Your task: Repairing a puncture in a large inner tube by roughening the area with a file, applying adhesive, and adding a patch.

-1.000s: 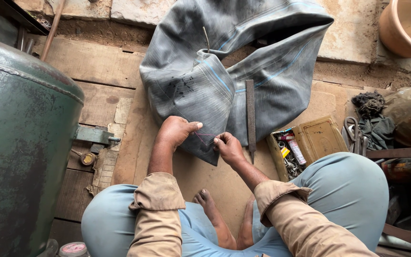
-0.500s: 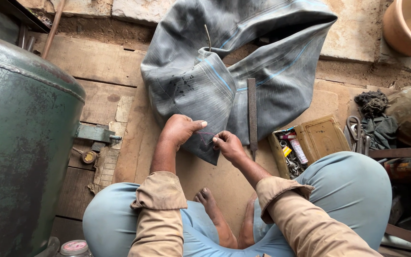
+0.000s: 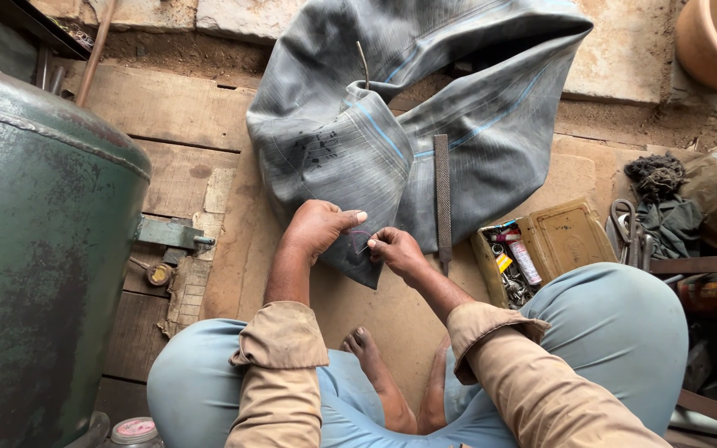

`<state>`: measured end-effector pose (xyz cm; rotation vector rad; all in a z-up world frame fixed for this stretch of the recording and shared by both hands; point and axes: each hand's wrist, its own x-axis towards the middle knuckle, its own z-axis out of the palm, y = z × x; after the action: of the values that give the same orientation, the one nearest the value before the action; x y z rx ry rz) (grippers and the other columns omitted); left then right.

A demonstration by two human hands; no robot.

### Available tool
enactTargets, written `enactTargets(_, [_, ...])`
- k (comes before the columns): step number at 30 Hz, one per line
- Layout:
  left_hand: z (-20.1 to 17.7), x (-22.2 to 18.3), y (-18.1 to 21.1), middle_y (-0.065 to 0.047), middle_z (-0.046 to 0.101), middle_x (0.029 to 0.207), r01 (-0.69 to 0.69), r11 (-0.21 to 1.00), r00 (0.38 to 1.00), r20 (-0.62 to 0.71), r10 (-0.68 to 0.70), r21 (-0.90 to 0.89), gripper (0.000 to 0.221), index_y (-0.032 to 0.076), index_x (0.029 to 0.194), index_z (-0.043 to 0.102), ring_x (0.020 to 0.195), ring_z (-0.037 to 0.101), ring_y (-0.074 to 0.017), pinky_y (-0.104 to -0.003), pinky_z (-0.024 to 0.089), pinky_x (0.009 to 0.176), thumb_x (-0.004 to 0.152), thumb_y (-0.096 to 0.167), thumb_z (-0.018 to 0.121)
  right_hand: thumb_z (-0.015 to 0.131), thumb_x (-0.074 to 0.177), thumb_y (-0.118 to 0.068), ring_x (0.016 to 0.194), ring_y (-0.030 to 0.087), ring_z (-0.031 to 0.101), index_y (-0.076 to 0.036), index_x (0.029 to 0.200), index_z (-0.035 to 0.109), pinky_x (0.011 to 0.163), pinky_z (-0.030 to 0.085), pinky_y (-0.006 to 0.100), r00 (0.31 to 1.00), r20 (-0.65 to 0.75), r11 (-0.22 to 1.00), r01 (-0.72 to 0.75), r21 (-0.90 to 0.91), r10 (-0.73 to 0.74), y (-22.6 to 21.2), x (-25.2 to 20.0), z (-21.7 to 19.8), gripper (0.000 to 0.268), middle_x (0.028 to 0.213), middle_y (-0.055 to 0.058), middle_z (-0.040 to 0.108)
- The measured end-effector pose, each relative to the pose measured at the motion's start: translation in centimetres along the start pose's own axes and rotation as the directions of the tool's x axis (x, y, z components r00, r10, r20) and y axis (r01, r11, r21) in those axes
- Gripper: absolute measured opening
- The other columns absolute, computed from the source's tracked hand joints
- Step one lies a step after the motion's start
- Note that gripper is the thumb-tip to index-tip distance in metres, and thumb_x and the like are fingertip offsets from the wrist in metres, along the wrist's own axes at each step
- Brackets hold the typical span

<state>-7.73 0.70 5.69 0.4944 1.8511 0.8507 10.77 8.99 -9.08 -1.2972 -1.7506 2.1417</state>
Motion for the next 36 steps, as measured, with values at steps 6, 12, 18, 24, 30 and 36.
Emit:
enactTargets(6, [0.2,-0.4,0.4,-0.005,0.063,0.061,0.02,0.999,1.0,0.008,-0.02,-0.034,0.04,0.001,0.071,0.073,0.056,0.051,-0.0126,-0.034,0.041,0.053,0.076,0.038,0.087,0.069,0.096,-0.019,0.075,0.012,0.065,-0.003,0.097,0.068,0.073,0.055,0.029,0.997,0.04,0.998,-0.065,0.02,0.064,-0.5,0.1,0.0,0.015,0.085,0.004,0.07])
enactTargets(12, [0.1,0.1,-0.2,-0.005,0.065,0.063,-0.002,0.999,1.0,-0.006,0.002,-0.041,0.041,0.0,0.071,0.072,0.057,0.053,-0.0124,-0.033,0.044,0.054,0.075,0.038,0.087,0.069,0.096,-0.017,0.076,0.011,0.062,-0.003,0.097,0.07,0.073,0.053,0.028,0.997,0.078,0.999,-0.021,-0.044,0.025,-0.2,-0.1,1.1,0.014,0.085,0.003,0.069])
enactTargets(18, [-0.6,0.4,-1.0,-0.004,0.063,0.062,-0.025,0.998,0.999,-0.048,0.023,-0.061,0.039,-0.001,0.07,0.071,0.055,0.05,-0.0135,-0.035,0.043,0.052,0.075,0.035,0.086,0.07,0.096,-0.016,0.076,0.011,0.061,-0.002,0.098,0.069,0.073,0.053,0.028,0.996,0.087,1.0,0.0,0.017,-0.001,1.6,0.6,0.6,0.015,0.085,0.002,0.068])
enactTargets(24, [-2.1,0.2,-1.1,-0.013,0.07,0.07,-0.035,0.948,0.983,-0.158,0.089,0.316,0.045,-0.002,0.077,0.076,0.065,0.062,-0.0232,-0.04,0.051,0.066,0.08,0.042,0.083,0.07,0.096,-0.016,0.077,0.012,0.064,-0.002,0.1,0.069,0.074,0.054,0.028,0.996,0.079,0.995,-0.041,0.086,0.034,1.7,0.3,0.1,0.015,0.087,0.003,0.07])
enactTargets(30, [-3.7,-2.0,0.8,-0.011,0.075,0.1,0.222,0.865,0.905,-0.426,-0.011,0.45,0.035,0.014,0.089,0.081,0.096,0.07,-0.0322,-0.047,0.053,0.085,0.078,0.047,0.082,0.07,0.094,-0.015,0.075,0.015,0.066,0.0,0.1,0.068,0.073,0.055,0.031,0.999,-0.017,0.989,-0.049,0.138,0.051,2.3,0.2,0.3,0.016,0.086,0.005,0.069])
enactTargets(36, [-4.9,-2.6,1.0,-0.013,0.076,0.087,0.184,0.925,0.875,-0.484,-0.001,0.331,0.038,0.01,0.081,0.078,0.086,0.072,-0.0323,-0.045,0.055,0.08,0.083,0.048,0.079,0.071,0.092,-0.012,0.083,0.019,0.069,-0.005,0.1,0.069,0.076,0.055,0.032,0.853,-0.336,0.859,0.22,-0.463,-0.4,-3.5,-4.3,1.1,0.011,0.094,0.008,0.071])
